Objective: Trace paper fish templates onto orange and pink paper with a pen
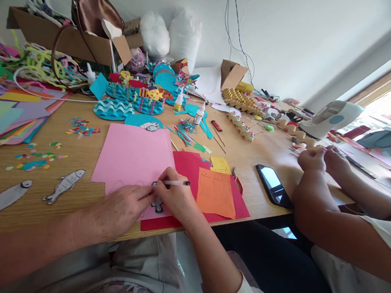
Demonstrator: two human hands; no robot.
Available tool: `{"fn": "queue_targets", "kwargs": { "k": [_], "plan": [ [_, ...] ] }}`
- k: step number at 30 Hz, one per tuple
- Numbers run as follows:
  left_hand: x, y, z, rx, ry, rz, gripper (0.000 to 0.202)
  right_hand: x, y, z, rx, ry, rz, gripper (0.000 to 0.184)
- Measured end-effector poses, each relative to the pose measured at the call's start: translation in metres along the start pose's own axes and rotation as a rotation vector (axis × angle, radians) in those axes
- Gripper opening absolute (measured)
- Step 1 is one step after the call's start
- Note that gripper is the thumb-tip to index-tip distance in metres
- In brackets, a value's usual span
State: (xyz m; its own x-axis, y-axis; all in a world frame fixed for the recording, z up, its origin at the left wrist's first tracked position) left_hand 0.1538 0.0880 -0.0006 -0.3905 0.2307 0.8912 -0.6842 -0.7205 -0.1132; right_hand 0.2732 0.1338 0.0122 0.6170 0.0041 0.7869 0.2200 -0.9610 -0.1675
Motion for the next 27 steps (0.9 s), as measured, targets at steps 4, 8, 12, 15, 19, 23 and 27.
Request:
{"fn": "queue_targets", "kwargs": {
  "k": [4, 8, 12, 15, 19, 23, 27],
  "plan": [
    [0.000, -0.001, 0.001, 0.002, -0.010, 0.004, 0.026, 0.000, -0.001, 0.000, -0.004, 0.000, 0.003, 0.007],
    [0.001, -0.001, 0.001, -0.007, -0.014, 0.005, 0.026, -0.001, -0.001, 0.001, -0.007, 0.003, 0.013, 0.006],
    [0.000, -0.001, 0.001, -0.002, -0.014, 0.003, 0.026, -0.001, -0.001, 0.002, 0.006, 0.012, 0.045, 0.005],
    [-0.002, -0.001, 0.001, 0.000, -0.020, 0.002, 0.025, -0.001, -0.001, 0.003, 0.004, 0.012, 0.045, 0.005],
    [-0.001, -0.001, 0.001, -0.003, -0.026, -0.002, 0.026, -0.003, -0.002, 0.006, -0.009, -0.017, 0.038, 0.005],
    [0.000, -0.001, 0.001, -0.003, -0.029, -0.015, 0.026, -0.006, -0.002, 0.011, -0.040, -0.115, 0.033, 0.006],
    [0.000, -0.001, 0.000, 0.004, -0.035, -0.015, 0.025, -0.006, -0.001, 0.009, -0.025, -0.101, 0.043, 0.006]
  ]
}}
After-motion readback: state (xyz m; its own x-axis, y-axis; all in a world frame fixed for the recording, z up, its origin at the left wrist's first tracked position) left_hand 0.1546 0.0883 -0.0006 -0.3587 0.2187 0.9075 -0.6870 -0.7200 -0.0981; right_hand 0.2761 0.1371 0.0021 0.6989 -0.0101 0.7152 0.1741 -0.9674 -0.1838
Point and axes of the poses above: each hand's wrist, its own y-axis away from the middle knuckle, its own x-axis out of the back of the hand, z = x × y, the point moved 4 cm from there along -y, towards the middle knuckle, and after that the axes turned 15 degrees about y, right-handed, at the moved point
